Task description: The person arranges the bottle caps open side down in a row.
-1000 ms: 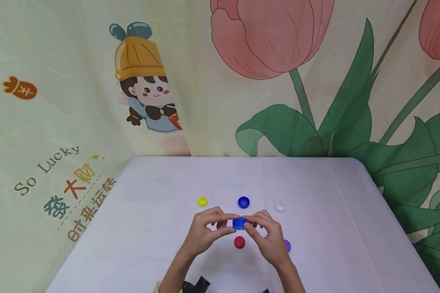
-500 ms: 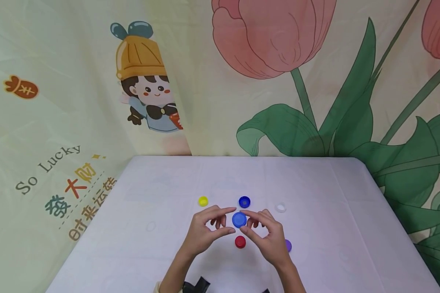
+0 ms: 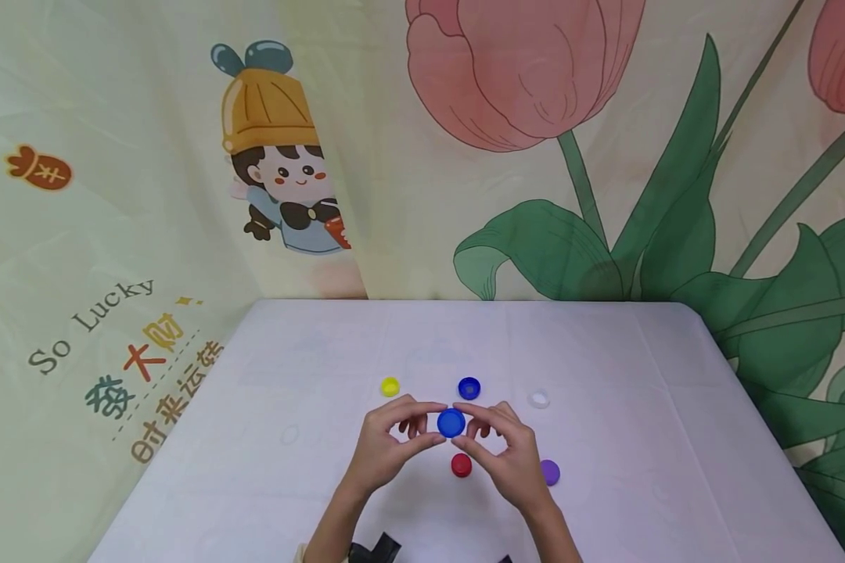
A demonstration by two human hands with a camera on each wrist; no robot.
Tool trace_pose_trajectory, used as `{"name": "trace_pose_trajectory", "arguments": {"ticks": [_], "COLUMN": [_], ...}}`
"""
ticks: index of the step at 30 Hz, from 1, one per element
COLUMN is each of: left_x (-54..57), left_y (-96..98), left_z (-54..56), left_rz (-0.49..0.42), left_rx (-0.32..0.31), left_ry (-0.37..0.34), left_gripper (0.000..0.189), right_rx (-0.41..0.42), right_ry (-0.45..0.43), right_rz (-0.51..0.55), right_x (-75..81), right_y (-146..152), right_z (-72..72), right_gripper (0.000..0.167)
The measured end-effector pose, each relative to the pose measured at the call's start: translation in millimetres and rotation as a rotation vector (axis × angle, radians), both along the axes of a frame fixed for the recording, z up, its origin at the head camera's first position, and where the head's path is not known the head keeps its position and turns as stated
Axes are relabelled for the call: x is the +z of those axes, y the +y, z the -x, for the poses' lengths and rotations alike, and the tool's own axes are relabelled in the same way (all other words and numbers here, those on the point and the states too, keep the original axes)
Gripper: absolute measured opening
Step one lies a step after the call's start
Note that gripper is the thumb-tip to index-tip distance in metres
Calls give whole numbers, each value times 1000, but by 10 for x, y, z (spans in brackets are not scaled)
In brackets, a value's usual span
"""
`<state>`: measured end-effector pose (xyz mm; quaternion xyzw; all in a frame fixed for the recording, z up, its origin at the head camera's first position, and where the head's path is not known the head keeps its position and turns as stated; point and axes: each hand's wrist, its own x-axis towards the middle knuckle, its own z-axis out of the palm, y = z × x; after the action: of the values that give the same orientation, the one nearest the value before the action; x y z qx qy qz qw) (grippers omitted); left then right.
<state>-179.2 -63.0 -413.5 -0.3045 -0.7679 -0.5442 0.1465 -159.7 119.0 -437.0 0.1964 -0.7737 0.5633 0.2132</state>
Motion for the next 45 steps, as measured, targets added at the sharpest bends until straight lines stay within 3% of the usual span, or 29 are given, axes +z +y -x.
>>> {"name": "trace_pose_trajectory", "arguments": {"ticks": [6,13,19,26,33,37,45], "left_x": [-70,-195,-371,-672,-1265,-1349,-1405], "left_y": [-124,-360,-585,-822,-1068,-1105,-1152], "left_z": [35,94,150,176,328,340,376], "left_rz": [14,42,84,134,220,266,331], "left_rx": [47,169,251,231,223,214,207], "left_ry": [25,50,27,-81,-255,-320,-328], "left_gripper": [27,29,30,24,25,25,26], "right_rx": [-13,-48,-108,-123,-72,-57,-81], "right_ry": [-4,-6,-5,-112,-187,-201,-157], "right_rz": [-25,-28,-56,-156,-331,-373,-515], "right_x": [-54,-389,-629,-942,-1217,-1295,-1370], "right_y": [-139,-403,-707,-968,-1049,-1060,-1069], "right_z": [91,334,410,396,401,401,440], "right_gripper": [36,35,32,31,28,29,31]}}
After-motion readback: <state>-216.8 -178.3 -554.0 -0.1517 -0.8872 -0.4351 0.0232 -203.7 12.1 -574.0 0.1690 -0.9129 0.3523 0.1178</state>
